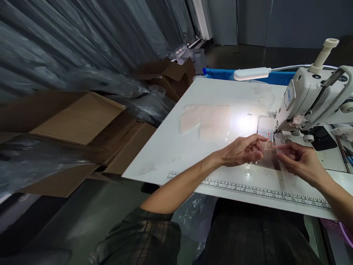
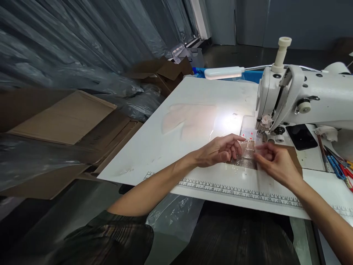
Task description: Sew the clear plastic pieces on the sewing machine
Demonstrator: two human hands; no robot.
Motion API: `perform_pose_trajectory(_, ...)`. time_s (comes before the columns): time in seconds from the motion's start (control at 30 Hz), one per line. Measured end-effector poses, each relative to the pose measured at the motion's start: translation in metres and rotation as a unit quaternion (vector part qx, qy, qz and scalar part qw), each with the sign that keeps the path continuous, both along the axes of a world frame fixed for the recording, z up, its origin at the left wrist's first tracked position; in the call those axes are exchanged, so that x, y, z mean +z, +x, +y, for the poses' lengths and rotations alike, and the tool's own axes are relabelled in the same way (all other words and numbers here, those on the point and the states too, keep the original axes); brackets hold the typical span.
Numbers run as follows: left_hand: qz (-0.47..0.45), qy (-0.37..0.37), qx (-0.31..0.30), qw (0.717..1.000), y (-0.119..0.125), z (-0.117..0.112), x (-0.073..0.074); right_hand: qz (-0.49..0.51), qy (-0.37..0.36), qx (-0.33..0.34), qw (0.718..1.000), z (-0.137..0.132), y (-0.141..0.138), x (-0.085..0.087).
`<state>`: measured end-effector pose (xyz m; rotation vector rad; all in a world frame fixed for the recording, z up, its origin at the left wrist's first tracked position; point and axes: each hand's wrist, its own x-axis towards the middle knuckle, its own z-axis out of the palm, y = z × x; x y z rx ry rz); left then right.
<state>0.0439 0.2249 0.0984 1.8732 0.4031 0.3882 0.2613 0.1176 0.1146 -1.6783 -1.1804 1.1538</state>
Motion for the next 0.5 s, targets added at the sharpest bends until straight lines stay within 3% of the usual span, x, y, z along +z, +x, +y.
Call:
perform_pose_trajectory(0.07,0.019,-0.099,0.008,0.995,-0.002,-0.001,0.004,0.066,-0.004,0.036,0.997,0.006,-0.014,0.0)
perform_pose_trajectory(0.13,0.053,-0.113,0.038,0.991,-0.003,-0.003,0.005,0.084,0.013,0.08,0.993,0.008,-0.017,-0.001)
perform_pose_trajectory(0.2,0.091,-0.085,0.071,0.99,-0.002,-0.005,0.006,0.008,0.058,0.113,0.992,0.008,-0.008,-0.005)
perform_pose_trajectory(0.27,0.111,-0.059,0.089,0.988,0.0,-0.006,0.006,-0.141,0.134,0.136,0.971,0.005,0.006,-0.011)
perform_pose_trajectory(0.37,0.126,-0.046,0.099,0.986,0.001,-0.008,0.009,-0.346,0.266,0.188,0.88,0.0,0.025,-0.024)
perform_pose_trajectory(0.43,0.144,-0.054,0.112,0.982,0.001,-0.009,0.011,-0.421,0.323,0.229,0.816,0.001,0.031,-0.033)
perform_pose_trajectory(0.5,0.155,-0.066,0.141,0.976,0.001,-0.009,0.012,-0.463,0.346,0.255,0.775,0.006,0.034,-0.039)
